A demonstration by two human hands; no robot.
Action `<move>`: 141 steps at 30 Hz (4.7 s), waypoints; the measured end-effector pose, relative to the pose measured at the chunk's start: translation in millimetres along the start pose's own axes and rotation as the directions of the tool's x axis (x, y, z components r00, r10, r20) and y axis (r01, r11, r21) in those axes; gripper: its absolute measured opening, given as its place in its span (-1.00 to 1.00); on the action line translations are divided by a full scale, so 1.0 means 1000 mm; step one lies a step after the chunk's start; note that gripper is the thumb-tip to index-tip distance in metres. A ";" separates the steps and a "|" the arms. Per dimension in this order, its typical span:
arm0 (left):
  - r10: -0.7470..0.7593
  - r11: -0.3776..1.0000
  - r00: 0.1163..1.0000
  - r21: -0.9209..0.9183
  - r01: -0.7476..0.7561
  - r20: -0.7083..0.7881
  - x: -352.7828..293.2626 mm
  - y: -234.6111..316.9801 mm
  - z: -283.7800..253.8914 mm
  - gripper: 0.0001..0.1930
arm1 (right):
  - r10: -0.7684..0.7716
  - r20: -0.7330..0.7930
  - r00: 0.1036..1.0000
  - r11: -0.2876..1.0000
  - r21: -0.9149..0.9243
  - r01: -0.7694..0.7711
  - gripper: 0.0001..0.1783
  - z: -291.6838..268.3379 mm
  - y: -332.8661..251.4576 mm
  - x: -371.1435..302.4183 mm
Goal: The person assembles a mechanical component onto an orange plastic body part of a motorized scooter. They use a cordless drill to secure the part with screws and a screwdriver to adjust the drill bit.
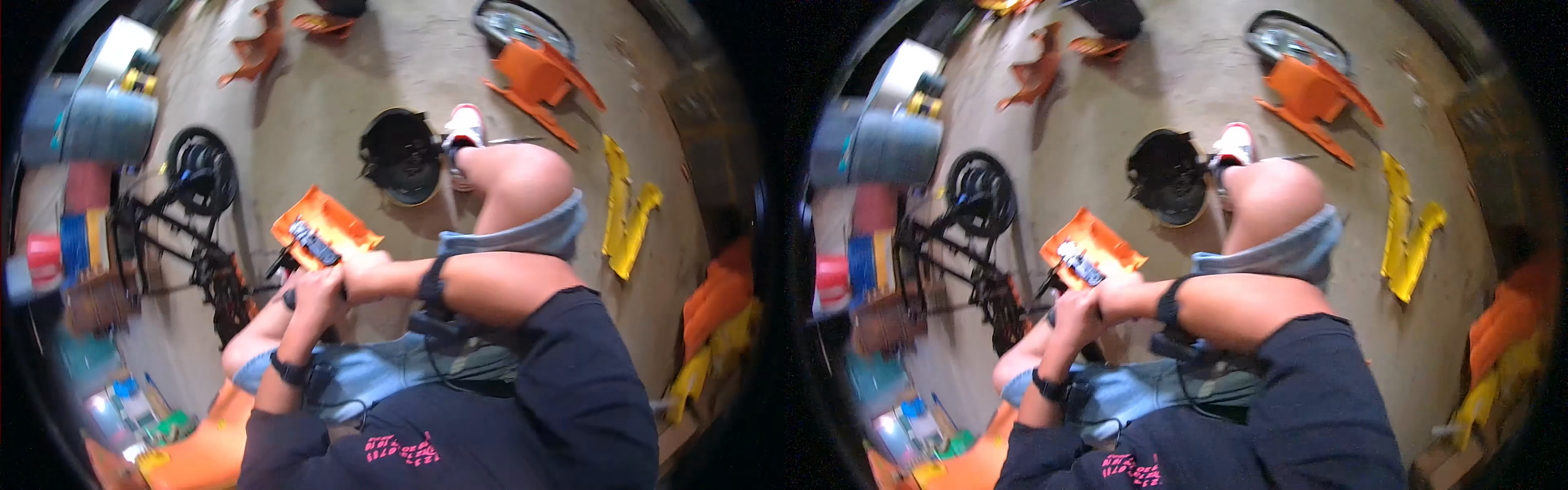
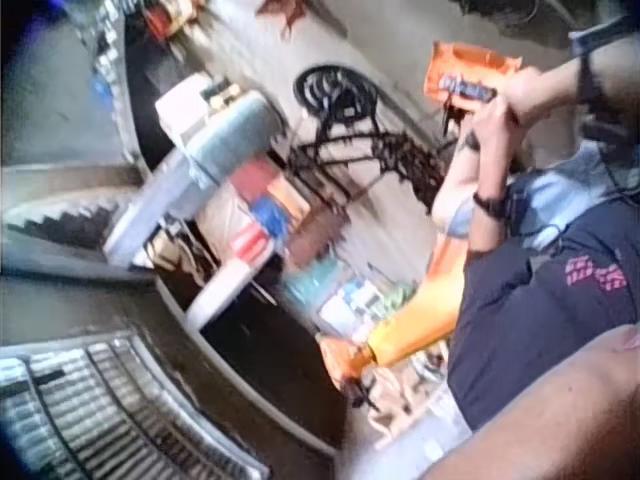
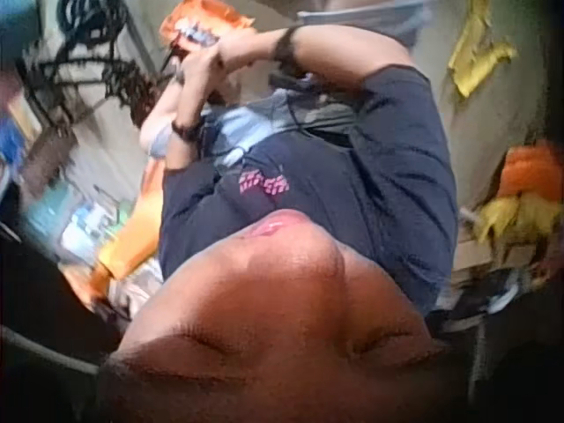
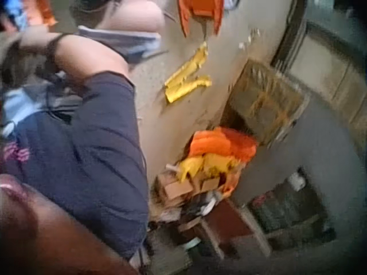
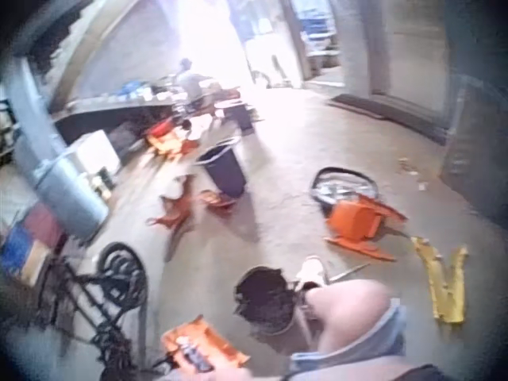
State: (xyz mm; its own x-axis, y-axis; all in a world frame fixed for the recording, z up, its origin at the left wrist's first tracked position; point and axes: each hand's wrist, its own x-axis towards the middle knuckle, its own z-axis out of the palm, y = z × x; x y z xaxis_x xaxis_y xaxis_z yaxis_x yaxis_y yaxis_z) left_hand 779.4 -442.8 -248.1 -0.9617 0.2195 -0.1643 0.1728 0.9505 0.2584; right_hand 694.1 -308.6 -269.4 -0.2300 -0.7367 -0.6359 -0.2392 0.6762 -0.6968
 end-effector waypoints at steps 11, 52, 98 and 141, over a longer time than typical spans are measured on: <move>-0.126 0.983 0.965 -0.100 0.152 0.229 0.012 -0.002 -0.005 -0.77 | -0.202 -0.229 0.952 0.870 -0.489 0.067 -0.80 0.004 -0.002 -0.011; -0.260 0.932 0.904 -0.334 0.142 -0.340 -0.018 -0.001 -0.036 -0.50 | -0.389 -0.307 0.869 0.920 -0.176 0.350 -0.54 -0.064 -0.040 -0.064; -0.251 0.924 0.966 -0.315 0.218 -0.068 -0.017 -0.001 -0.007 -0.81 | -0.280 -0.016 0.960 0.878 -0.409 0.249 -0.53 -0.036 -0.032 -0.041; -0.554 0.787 0.832 -0.336 0.517 -0.019 0.003 -0.005 -0.009 -0.69 | 0.481 -0.834 0.271 0.831 0.532 0.162 -0.69 -0.146 0.321 -0.294</move>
State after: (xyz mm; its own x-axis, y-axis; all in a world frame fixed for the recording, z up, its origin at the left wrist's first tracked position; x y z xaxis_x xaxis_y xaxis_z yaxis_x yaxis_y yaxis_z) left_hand 773.4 -449.1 -241.4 -0.8999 -0.3484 -0.2623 -0.4327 0.7881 0.4379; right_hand 546.9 126.3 -258.0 -0.9638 0.1324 -0.2312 0.2662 0.4386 -0.8584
